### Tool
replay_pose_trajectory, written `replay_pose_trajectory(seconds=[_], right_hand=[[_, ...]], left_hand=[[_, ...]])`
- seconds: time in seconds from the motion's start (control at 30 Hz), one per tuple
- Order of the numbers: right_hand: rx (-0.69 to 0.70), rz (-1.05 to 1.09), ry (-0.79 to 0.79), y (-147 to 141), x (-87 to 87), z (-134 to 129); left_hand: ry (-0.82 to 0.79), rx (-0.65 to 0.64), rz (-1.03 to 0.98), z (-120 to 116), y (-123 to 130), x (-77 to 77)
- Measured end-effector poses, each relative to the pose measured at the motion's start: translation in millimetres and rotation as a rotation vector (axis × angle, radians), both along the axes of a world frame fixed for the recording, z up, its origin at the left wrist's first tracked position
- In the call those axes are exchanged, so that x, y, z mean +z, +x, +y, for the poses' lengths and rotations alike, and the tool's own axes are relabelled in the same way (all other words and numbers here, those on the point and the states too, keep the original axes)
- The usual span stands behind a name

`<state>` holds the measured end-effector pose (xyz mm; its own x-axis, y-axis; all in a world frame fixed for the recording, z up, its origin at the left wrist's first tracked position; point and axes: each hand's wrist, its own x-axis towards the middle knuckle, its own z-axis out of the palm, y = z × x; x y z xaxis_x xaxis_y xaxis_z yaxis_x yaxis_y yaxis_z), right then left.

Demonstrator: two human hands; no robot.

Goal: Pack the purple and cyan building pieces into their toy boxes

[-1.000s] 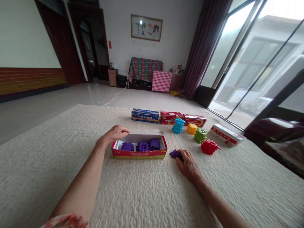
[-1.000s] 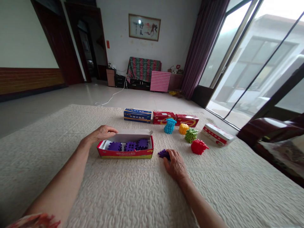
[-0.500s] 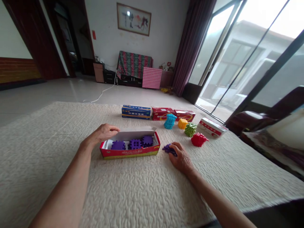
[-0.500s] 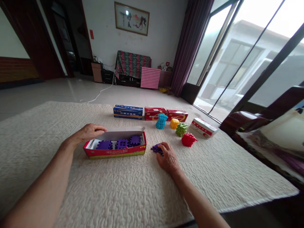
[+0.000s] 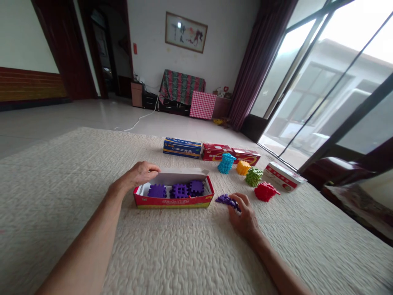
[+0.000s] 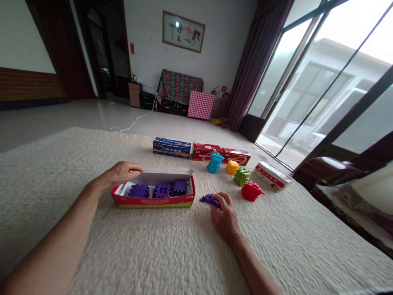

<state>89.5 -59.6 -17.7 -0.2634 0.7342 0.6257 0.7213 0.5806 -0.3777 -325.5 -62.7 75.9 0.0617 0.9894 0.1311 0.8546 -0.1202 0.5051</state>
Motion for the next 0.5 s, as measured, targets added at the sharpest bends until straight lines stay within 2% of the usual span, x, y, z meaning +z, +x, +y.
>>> replay_pose_trajectory(seconds=[0.07, 0.13, 0.2, 0.33, 0.4, 0.5], right_hand=[[-0.027, 0.091, 0.064, -4.7, 7.7, -0.5], [-0.01, 0.145, 0.097, -17.6, 24.7, -0.4], [0.074, 0.139, 0.1, -39.7, 49.4, 0.0], [0.323, 0.024, -0.01, -98.2, 94.0, 1.5], [0.417, -0.061, -0.095, -124.0, 101.5, 3.7], [0.471, -0.11, -0.159, -148.4, 95.0, 9.4]], left_hand=[[0.006, -0.01, -0.011, -0.4, 0.4, 0.7], [0.01, -0.007, -0.018, -1.0, 1.1, 1.7], [0.012, -0.006, -0.023, -1.3, 1.7, 2.5], [0.026, -0.027, -0.033, -0.4, 1.6, 2.3], [0.035, -0.035, -0.034, 0.7, 0.9, 0.9], [0.035, -0.041, -0.044, 2.9, -0.2, -1.8]])
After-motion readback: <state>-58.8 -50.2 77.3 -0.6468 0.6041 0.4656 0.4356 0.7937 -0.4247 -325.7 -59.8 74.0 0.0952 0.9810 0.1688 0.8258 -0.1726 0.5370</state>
